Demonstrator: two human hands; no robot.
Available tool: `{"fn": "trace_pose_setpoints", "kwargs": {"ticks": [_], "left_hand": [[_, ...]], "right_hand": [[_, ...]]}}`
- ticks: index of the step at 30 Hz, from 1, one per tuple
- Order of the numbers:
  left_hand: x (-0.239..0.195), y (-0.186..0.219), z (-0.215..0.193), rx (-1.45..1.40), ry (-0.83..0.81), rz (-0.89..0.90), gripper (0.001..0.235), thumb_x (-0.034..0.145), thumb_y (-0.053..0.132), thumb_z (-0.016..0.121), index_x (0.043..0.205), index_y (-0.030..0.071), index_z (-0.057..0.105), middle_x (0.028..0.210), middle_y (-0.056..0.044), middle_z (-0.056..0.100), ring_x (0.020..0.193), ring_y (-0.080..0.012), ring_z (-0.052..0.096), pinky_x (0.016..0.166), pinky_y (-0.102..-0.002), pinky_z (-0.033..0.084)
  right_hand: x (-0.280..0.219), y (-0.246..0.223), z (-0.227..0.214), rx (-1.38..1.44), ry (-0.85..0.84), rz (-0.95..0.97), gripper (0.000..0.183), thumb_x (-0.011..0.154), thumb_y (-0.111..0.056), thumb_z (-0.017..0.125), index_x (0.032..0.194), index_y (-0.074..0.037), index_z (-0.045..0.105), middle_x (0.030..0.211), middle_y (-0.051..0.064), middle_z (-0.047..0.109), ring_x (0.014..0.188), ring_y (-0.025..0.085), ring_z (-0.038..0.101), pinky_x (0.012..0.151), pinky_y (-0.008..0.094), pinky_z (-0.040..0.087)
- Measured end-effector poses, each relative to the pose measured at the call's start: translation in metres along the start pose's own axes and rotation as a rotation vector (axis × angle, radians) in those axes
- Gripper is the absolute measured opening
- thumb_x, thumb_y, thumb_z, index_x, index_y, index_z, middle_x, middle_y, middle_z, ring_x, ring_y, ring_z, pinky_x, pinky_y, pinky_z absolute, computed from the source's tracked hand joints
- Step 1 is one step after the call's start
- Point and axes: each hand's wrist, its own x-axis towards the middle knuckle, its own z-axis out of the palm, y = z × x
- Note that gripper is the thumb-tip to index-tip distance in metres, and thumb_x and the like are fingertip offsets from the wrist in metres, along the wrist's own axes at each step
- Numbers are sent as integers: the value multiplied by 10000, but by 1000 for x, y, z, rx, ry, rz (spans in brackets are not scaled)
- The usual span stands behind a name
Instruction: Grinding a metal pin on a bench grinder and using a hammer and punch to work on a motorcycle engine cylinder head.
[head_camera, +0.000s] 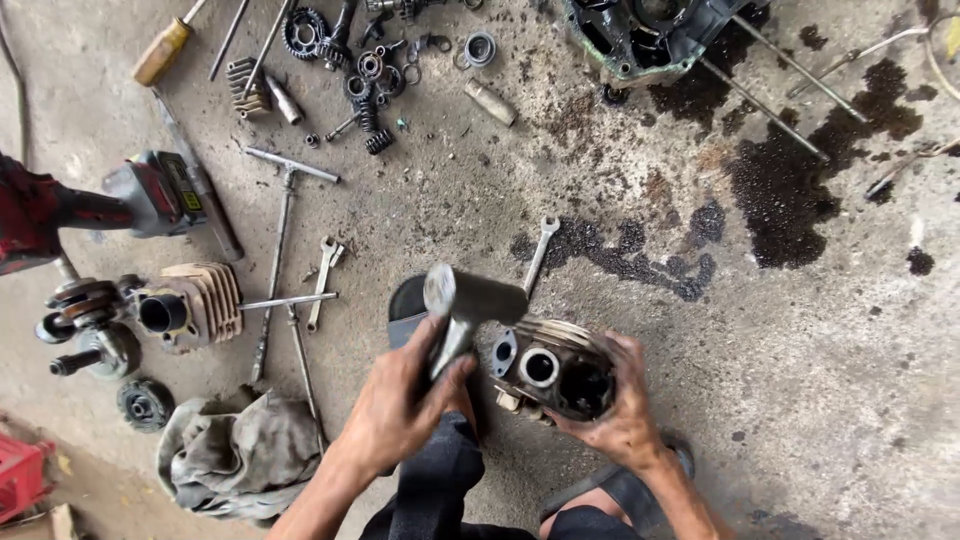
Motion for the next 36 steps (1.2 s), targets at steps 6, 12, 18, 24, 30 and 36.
{"fn": "trace_pose_setpoints", "kwargs": {"ticks": [6,12,18,24,30,36], "left_hand": [[-11,-7,25,151,-17,716,652,985,210,596,1512,-82,347,1111,-201,637,826,-352,639,740,-419,526],[-6,8,44,555,44,866,706,1018,425,644,1573,79,378,880,-28,513,539,-186,453,535,-356,378],[-4,27,53,417,-13,785,744,984,339,685,1581,58,342,923,-57,558,600,-185,605,504,-323,507],[-16,9,54,468,138,846,615,1052,464,461,1533,80,450,1075,-130,641,690,-216,666,684,-319,506],[-11,-10,57,510,59,848,763,1016,581,443,1550,36,408,1086,-164,604,676,-231,648,701,-324,518],[-13,57,49,345,38,723,680,953,286,684,1535,91,392,1236,-87,708,597,-148,704,504,-283,608]], "right_hand": [[13,-29,-55,-76,282,-166,929,697,-428,903,1458,-198,422,1457,137,308,1443,367,405,1196,500,471],[7,-12,-82,-193,378,-233,997,631,-395,982,1447,-190,449,1515,135,277,1415,283,413,1075,355,576],[16,-4,-82,-236,461,-228,1145,553,-409,986,1509,-249,378,1538,136,292,1456,302,364,1220,519,423],[15,1,-73,-254,446,-140,1260,566,-455,999,1570,-261,263,1468,204,305,1350,302,475,1080,464,589],[20,-6,-62,-13,491,-189,1169,596,-339,1000,1558,-340,336,1495,160,294,1332,251,461,1132,441,556],[16,-7,-59,-58,453,-136,1112,535,-261,1033,1487,-206,463,1523,109,299,1435,253,401,1215,508,478]]}}
